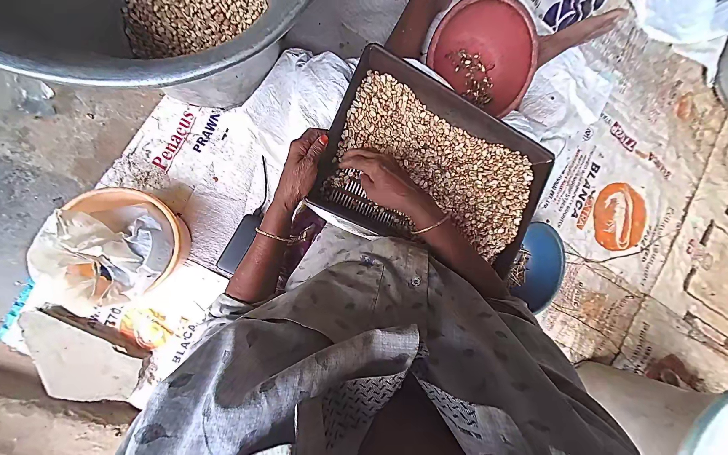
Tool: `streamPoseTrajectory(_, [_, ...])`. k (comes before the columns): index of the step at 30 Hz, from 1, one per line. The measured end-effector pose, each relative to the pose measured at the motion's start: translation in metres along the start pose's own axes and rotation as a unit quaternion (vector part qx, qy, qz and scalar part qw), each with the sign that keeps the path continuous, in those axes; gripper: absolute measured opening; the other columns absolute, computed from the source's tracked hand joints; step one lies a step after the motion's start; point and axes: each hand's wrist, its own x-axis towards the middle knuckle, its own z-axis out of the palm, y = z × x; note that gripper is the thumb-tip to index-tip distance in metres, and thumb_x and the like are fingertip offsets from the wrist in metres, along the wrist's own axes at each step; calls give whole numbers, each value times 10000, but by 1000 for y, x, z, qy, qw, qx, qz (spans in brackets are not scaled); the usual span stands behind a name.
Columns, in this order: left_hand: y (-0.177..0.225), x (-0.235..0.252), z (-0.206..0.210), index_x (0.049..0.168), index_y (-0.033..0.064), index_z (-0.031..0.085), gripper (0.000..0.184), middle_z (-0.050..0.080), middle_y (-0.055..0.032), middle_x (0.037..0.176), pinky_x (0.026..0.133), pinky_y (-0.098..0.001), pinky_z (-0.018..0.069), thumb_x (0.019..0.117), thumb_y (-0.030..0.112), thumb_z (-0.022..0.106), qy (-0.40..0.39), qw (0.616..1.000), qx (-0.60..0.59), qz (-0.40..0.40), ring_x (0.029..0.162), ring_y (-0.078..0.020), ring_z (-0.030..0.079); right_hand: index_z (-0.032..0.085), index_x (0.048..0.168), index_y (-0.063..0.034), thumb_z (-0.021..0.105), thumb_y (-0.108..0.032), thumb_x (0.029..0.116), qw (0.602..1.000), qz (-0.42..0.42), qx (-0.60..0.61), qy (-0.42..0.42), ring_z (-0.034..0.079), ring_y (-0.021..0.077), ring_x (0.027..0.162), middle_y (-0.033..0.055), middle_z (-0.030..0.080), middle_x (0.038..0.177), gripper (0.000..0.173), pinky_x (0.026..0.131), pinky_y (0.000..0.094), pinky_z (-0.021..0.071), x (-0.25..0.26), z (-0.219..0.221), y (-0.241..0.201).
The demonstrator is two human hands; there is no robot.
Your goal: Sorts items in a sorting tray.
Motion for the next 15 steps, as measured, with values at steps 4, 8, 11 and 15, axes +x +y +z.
streamPoseTrajectory(4, [0, -1, -1, 1189, -12, 647, 355, 696, -8, 1038, 908, -240, 552, 1109, 168, 352, 2, 1000, 1, 4, 940, -1, 659, 780, 1061, -102, 529, 53, 887, 990, -82, -77, -89, 574, 344, 1247, 138, 691, 1208, 343, 1060, 511, 409, 12, 24, -11])
streamPoseTrajectory(8, [1, 0, 0, 1185, -8, 646, 348, 698, 1, 1013, 885, -234, 563, 1112, 173, 358, -1, 1000, 3, 1, 909, 0, 667, 725, 803, 0, 548, 82, 881, 999, -28, -15, -17, 653, 319, 1052, 144, 724, 975, 210, 963, 482, 467, -7, -9, 18])
streamPoseTrajectory(11, [0, -1, -1, 1190, -2, 646, 348, 699, 7, 1007, 877, -227, 565, 1114, 175, 357, -3, 1000, -1, 0, 908, 4, 668, 696, 1072, 43, 464, 80, 934, 976, 87, 141, 142, 692, 171, 976, 142, 717, 1096, 273, 875, 324, 564, -28, -36, 32])
streamPoseTrajectory(15, [-2, 1, -1, 1186, -2, 646, 346, 698, 10, 1006, 879, -218, 563, 1114, 175, 357, -6, 1000, -2, 7, 909, 9, 665, 446, 1474, 33, 516, -65, 985, 929, 147, 335, 61, 724, 198, 974, 145, 667, 1282, 503, 793, 360, 625, -54, -18, 26])
